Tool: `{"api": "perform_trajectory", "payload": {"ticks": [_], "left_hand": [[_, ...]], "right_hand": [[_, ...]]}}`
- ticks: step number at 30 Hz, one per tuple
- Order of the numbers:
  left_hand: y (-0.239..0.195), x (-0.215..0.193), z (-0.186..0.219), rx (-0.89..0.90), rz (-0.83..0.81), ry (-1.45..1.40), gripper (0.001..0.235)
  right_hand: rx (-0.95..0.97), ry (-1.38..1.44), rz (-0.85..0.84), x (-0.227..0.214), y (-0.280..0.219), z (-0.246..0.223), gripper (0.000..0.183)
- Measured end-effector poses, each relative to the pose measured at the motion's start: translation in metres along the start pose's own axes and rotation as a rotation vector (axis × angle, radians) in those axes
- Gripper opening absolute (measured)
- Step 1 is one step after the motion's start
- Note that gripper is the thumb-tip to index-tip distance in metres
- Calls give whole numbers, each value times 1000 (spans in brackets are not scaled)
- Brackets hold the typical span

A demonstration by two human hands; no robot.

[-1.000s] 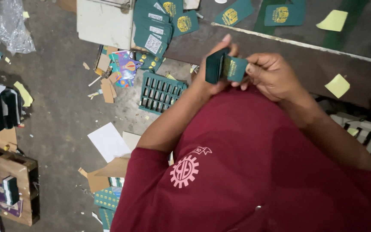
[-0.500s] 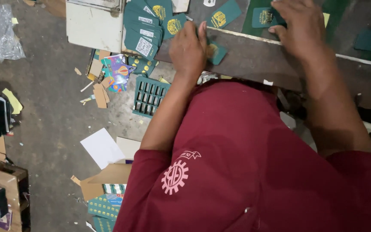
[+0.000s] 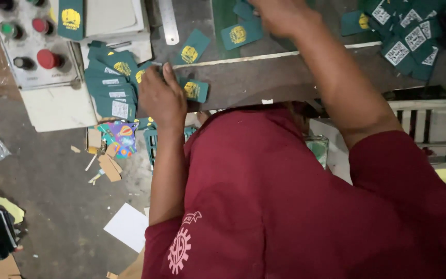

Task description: The person checks, folds, and stacks small green printed cardstock boxes or covers in a print shop.

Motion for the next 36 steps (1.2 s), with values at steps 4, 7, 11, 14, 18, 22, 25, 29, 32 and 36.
{"api": "perform_trajectory", "payload": {"ticks": [4, 7, 11, 14, 18, 22, 25, 29, 32, 36], "left_hand": [[-2, -20, 12, 29, 28, 13, 31], [-6, -38, 17, 32, 20, -10, 33], [-16, -50, 16, 25, -3, -144, 30], [-21, -55, 22, 45, -1, -220, 28], [-25, -57, 30, 75, -6, -321, 25], [-28, -57, 35, 90, -10, -379, 24], [-26, -55, 44, 38, -66, -484, 25], [-19, -48, 53, -137, -284, -947, 37], [-26, -27, 49, -229, -383, -1172, 28], [-35, 1, 36, -427, -433, -1411, 18]], "right_hand": [[210, -38, -104, -32, -14, -15, 30], [245, -27, -49, -11, -14, 35, 34], [226, 220, -40, 2, -15, 26, 31], [-1, 45, 73, -5, -27, -21, 45], [-238, -76, 136, -2, -32, -42, 49], [-308, -64, 234, -9, -33, -51, 42], [42, 343, -16, -7, -38, -60, 24], [-19, 978, -112, -1, -57, -103, 18], [59, 1241, -133, -3, -71, -129, 14], [182, 1365, -28, -13, -76, -133, 12]]}}
Point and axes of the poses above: each hand's wrist, its own y-axis towards the middle knuckle, its own x-axis out of the palm, z = x × y, the point moved 5 cm from there along y, towards the middle knuckle, and after that the axes turned 2 degrees about y, right-handed, at the moved point
